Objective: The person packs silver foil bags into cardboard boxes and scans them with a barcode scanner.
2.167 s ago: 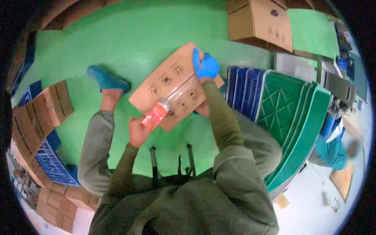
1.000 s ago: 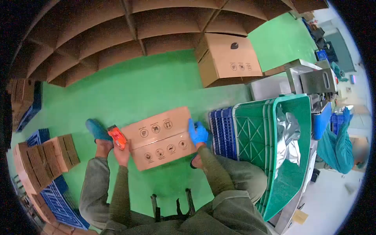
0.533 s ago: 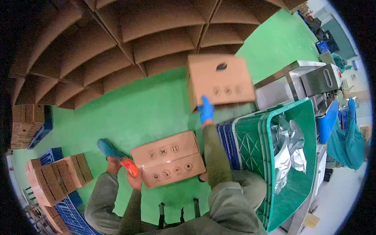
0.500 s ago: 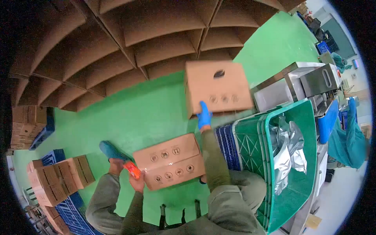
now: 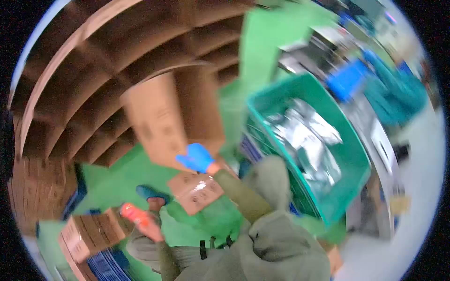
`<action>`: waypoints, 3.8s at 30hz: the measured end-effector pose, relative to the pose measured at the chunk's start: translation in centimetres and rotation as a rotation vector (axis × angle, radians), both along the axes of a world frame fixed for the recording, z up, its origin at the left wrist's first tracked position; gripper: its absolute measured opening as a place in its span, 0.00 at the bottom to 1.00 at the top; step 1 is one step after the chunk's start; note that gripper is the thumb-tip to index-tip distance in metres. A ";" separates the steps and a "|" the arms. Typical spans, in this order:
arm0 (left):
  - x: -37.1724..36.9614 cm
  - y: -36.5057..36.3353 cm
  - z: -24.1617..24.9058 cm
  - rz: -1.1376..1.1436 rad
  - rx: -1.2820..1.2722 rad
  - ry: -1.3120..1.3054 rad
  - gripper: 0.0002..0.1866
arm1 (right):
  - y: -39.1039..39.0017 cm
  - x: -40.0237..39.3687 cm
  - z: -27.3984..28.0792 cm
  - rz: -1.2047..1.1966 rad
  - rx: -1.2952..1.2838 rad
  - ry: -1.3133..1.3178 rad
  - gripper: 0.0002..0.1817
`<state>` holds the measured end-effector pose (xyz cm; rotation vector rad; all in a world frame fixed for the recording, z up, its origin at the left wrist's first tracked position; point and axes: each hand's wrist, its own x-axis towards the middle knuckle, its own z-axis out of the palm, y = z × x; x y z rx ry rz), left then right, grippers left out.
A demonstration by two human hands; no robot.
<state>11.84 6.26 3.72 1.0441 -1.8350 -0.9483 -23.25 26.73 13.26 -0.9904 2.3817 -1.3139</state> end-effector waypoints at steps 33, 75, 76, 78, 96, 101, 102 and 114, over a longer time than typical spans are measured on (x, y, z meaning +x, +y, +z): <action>-6.7 0.1 2.0 -0.222 0.543 0.099 0.20 | 41.8 -2.2 6.7 -0.636 -0.160 0.194 0.43; -7.6 -1.0 -3.2 -0.169 0.358 0.098 0.24 | 26.1 2.3 31.7 -0.127 -0.160 0.204 0.38; -7.5 -1.2 -3.7 -0.174 0.357 0.092 0.25 | 24.7 1.7 31.6 -0.114 -0.131 0.280 0.38; -7.8 -1.5 -3.6 -0.174 0.365 0.109 0.25 | 20.6 0.2 31.0 0.053 -0.206 0.367 0.36; -9.3 0.6 0.5 -0.312 0.440 0.117 0.20 | 46.3 -0.9 -1.9 -1.061 -0.159 -0.474 0.34; -9.4 0.8 1.0 -0.289 0.557 0.177 0.20 | 46.1 -4.7 -7.2 -1.110 0.008 -0.599 0.38; -7.3 -1.5 -1.6 -0.247 0.420 0.102 0.20 | 45.5 -4.9 -3.9 -0.826 -0.204 -0.376 0.42; -8.5 -1.3 -3.2 -0.239 0.335 0.090 0.26 | 28.7 0.7 30.4 0.101 0.073 0.541 0.35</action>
